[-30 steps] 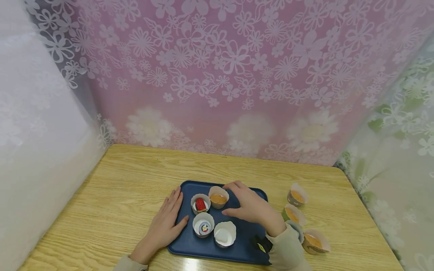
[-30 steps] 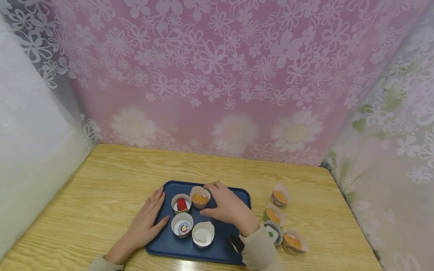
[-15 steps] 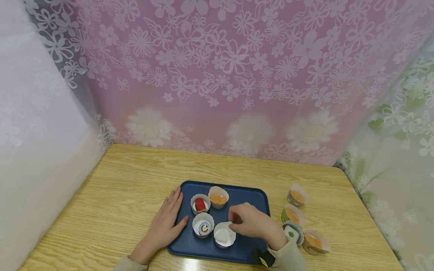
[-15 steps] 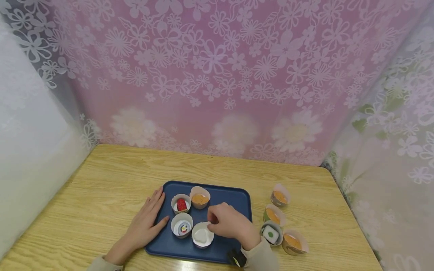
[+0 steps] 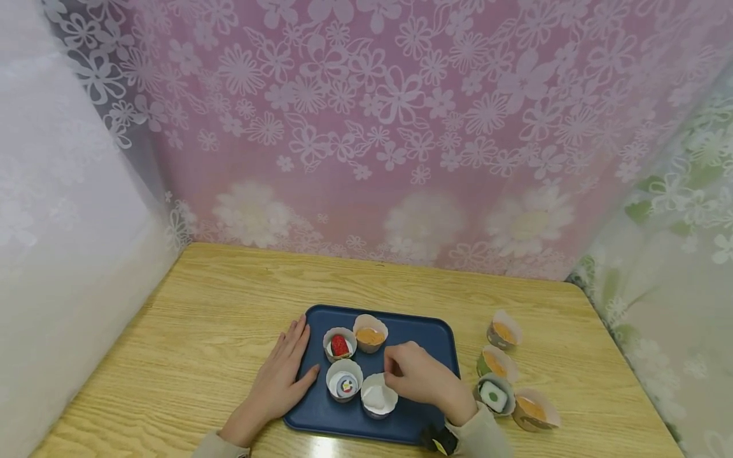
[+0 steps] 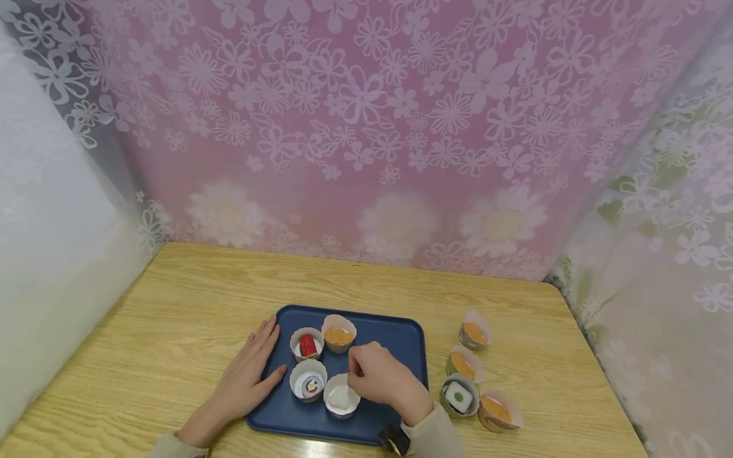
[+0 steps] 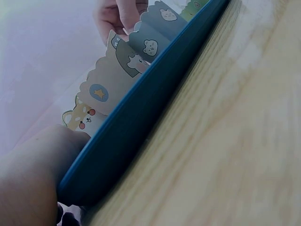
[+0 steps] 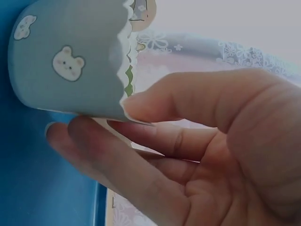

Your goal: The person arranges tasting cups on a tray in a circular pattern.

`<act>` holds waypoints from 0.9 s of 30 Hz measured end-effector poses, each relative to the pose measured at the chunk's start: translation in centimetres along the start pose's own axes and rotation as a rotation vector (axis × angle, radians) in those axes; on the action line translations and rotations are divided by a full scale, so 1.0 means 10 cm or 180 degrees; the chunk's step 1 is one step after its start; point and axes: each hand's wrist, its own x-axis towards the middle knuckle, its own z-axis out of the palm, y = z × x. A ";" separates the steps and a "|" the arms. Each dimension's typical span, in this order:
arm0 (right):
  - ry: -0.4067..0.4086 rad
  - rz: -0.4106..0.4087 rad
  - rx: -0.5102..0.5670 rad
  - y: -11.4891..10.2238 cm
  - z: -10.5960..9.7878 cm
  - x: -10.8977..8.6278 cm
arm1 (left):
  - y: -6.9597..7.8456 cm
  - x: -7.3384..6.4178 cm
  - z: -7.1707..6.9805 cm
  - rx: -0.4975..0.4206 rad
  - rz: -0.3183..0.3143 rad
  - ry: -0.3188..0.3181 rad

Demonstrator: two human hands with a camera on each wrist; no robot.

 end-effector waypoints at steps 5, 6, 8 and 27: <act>0.0006 0.0037 -0.0043 -0.01 0.00 0.01 | 0.01 0.01 -0.01 0.0006 -0.0015 -0.0008; -0.0001 0.0049 -0.0048 -0.01 0.00 0.00 | 0.01 0.01 -0.01 0.0010 -0.0018 -0.0011; -0.0016 0.0076 -0.0063 0.00 -0.01 0.00 | 0.02 0.01 -0.01 0.0024 -0.0016 -0.0011; -0.0054 -0.0084 0.0122 -0.03 -0.03 -0.03 | 0.03 0.00 -0.01 0.0007 -0.0022 -0.0024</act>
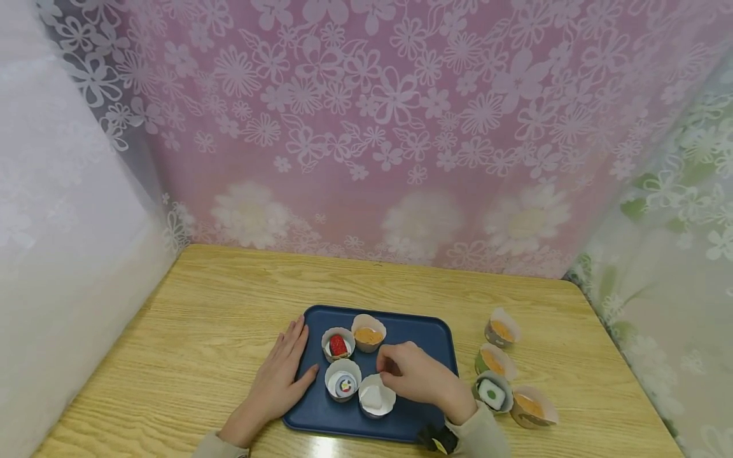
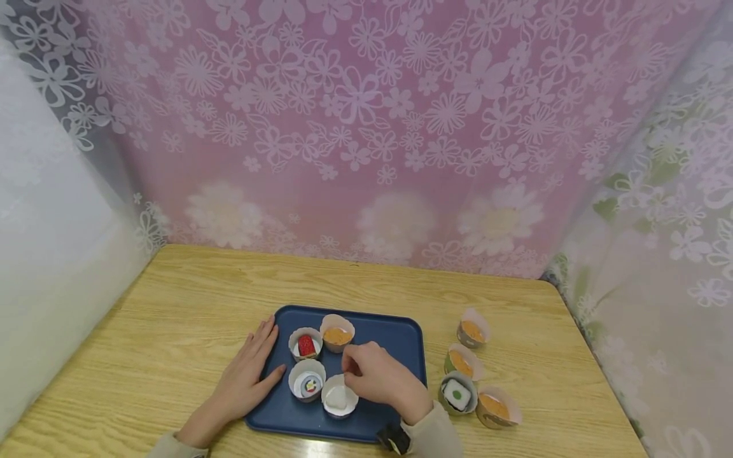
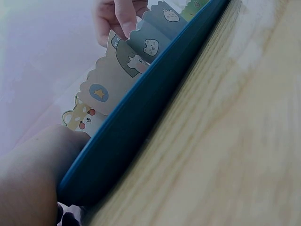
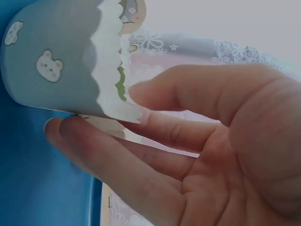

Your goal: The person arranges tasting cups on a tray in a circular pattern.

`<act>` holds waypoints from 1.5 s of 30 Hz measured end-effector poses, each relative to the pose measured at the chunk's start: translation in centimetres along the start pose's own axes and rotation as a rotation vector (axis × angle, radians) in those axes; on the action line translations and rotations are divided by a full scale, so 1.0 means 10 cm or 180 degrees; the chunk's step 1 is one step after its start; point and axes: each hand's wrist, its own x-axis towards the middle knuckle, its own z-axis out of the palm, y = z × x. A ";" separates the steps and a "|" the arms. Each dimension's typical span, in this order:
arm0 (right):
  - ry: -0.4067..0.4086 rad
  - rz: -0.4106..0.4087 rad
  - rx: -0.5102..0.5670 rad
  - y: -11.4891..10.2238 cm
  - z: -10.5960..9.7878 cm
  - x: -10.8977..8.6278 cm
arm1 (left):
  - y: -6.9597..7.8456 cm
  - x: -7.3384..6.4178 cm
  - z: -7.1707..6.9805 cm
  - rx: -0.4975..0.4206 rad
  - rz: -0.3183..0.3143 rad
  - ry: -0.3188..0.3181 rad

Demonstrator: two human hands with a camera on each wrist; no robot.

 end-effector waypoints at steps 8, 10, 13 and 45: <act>0.0063 -0.0001 -0.0015 -0.01 -0.11 -0.08 | -0.01 -0.01 0.00 -0.0020 -0.0031 -0.0044; 0.0129 -0.0019 -0.0030 -0.02 -0.16 -0.12 | -0.01 -0.02 0.00 0.0004 -0.0038 -0.0052; 0.0255 0.0064 -0.0047 -0.03 -0.24 -0.20 | -0.02 -0.02 0.00 0.0017 -0.0027 -0.0054; 0.2101 0.1583 -0.0999 0.59 -0.43 -1.69 | -0.01 -0.02 0.00 0.0009 -0.0020 -0.0021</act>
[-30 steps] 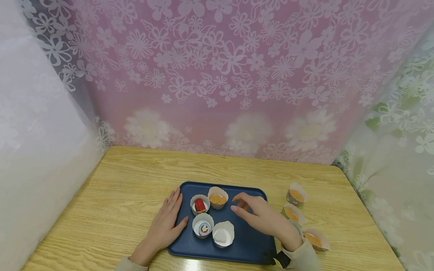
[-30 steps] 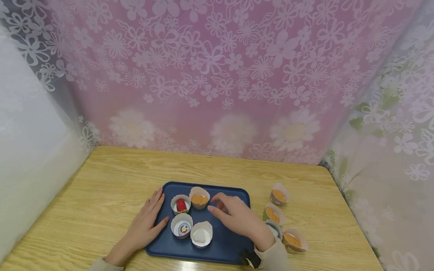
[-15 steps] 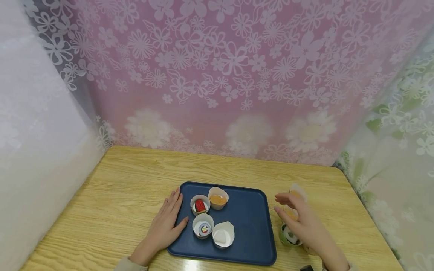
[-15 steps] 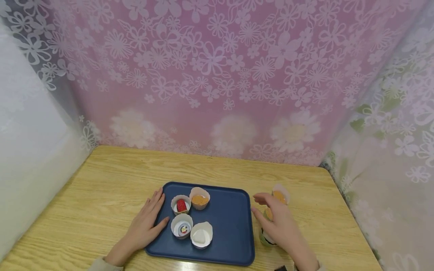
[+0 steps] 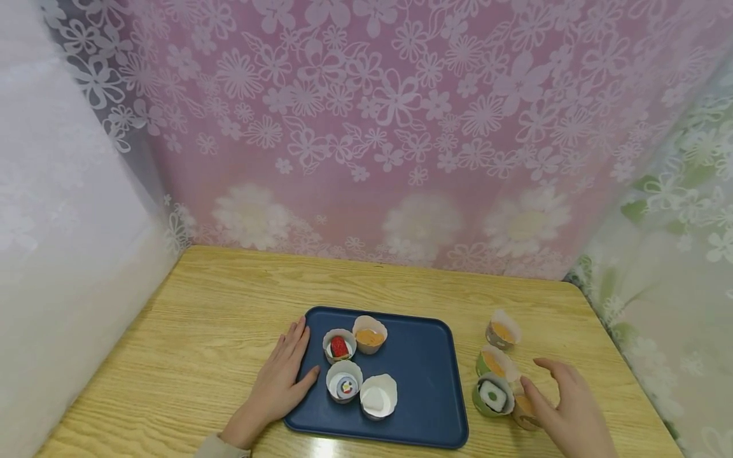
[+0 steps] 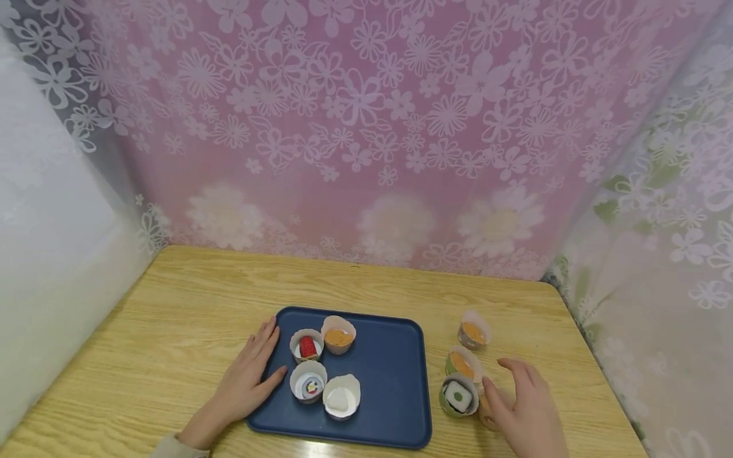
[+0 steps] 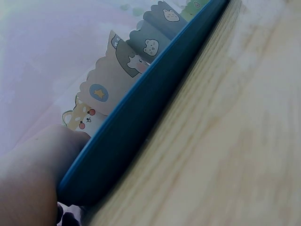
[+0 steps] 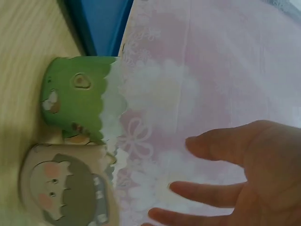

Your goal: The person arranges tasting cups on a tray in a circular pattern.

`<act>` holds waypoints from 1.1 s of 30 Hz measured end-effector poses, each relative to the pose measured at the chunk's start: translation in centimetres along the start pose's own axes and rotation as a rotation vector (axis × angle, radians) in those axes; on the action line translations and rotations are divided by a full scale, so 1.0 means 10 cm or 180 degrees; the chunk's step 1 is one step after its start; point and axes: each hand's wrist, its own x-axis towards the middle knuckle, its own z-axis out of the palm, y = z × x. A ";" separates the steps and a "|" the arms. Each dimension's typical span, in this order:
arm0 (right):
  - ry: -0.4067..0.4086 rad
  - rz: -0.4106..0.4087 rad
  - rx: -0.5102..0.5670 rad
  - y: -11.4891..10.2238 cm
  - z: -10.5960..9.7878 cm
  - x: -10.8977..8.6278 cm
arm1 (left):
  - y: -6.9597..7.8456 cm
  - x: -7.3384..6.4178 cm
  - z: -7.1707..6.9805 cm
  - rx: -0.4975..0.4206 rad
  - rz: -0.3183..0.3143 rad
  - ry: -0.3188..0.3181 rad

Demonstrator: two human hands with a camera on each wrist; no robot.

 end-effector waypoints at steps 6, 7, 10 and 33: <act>-0.0704 0.0570 -0.0159 0.21 0.03 -0.05 | 0.00 0.00 0.01 -0.0012 0.0005 -0.0002; -0.0782 0.0608 -0.0151 0.23 0.05 -0.05 | 0.00 0.00 0.01 -0.0013 0.0002 -0.0006; -0.0941 0.0728 -0.0121 0.26 0.10 -0.06 | 0.00 0.00 0.01 -0.0017 -0.0005 -0.0010; -0.0747 0.0544 0.0036 0.38 0.15 -0.08 | 0.01 0.01 0.00 0.0012 -0.0010 -0.0023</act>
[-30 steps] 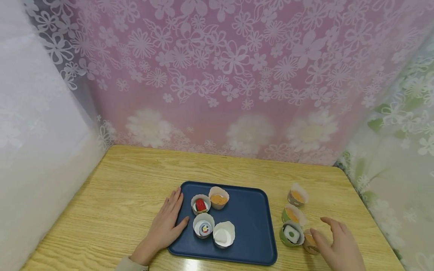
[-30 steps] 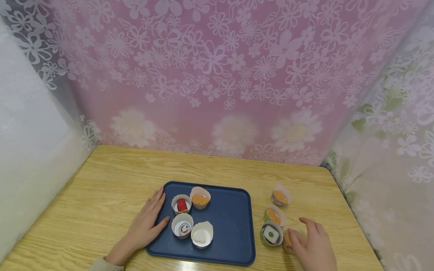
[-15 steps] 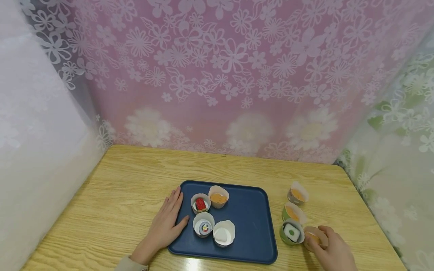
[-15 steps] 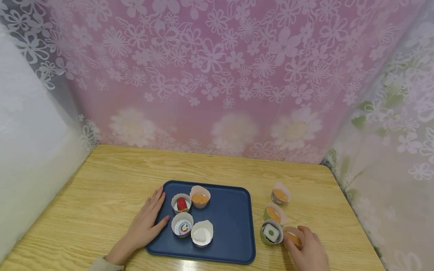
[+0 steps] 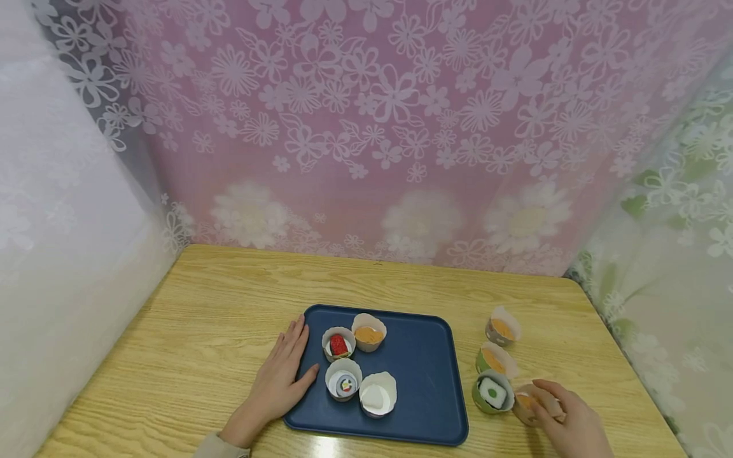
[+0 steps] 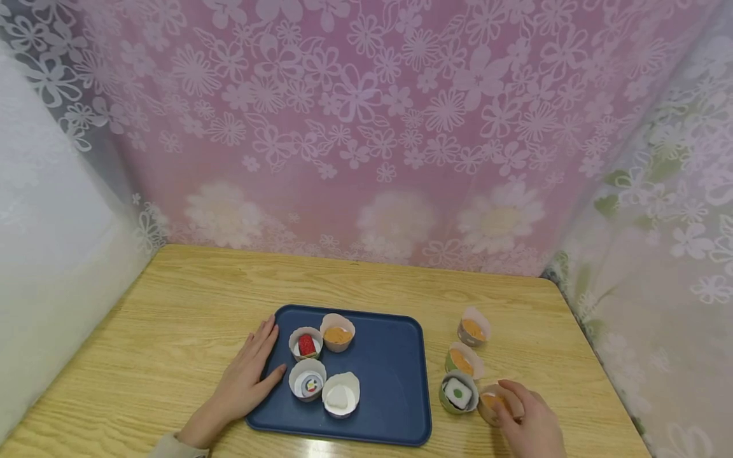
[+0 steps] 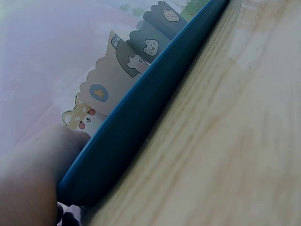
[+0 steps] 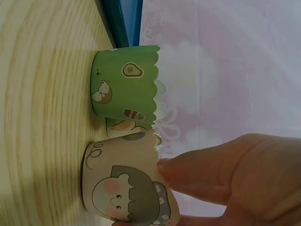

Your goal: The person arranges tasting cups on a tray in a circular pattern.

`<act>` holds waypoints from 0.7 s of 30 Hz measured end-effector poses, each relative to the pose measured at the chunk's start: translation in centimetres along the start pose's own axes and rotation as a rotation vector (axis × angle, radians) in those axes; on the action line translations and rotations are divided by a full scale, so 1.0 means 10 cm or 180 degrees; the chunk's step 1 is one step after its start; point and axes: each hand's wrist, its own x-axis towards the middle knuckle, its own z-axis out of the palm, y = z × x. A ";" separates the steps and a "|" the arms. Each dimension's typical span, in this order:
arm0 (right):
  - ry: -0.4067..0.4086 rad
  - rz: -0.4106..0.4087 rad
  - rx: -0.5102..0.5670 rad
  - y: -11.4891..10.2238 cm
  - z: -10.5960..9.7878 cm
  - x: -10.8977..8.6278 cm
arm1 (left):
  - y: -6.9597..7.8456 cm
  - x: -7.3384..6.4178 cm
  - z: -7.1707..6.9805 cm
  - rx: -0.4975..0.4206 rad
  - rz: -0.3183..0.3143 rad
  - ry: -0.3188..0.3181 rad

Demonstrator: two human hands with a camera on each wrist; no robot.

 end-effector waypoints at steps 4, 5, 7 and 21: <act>0.0018 -0.0060 0.0056 0.01 0.01 -0.01 | 0.01 0.00 -0.01 -0.0009 0.0001 0.0008; 0.0051 -0.0100 0.0060 0.02 0.02 -0.02 | 0.01 0.00 -0.01 -0.0014 0.0004 0.0009; 0.0054 -0.0101 0.0075 0.01 0.03 -0.01 | 0.01 -0.01 -0.02 -0.0022 0.0013 0.0015; -0.0054 0.0140 0.0205 -0.09 0.13 0.00 | 0.00 -0.01 0.00 -0.0038 0.0014 0.0041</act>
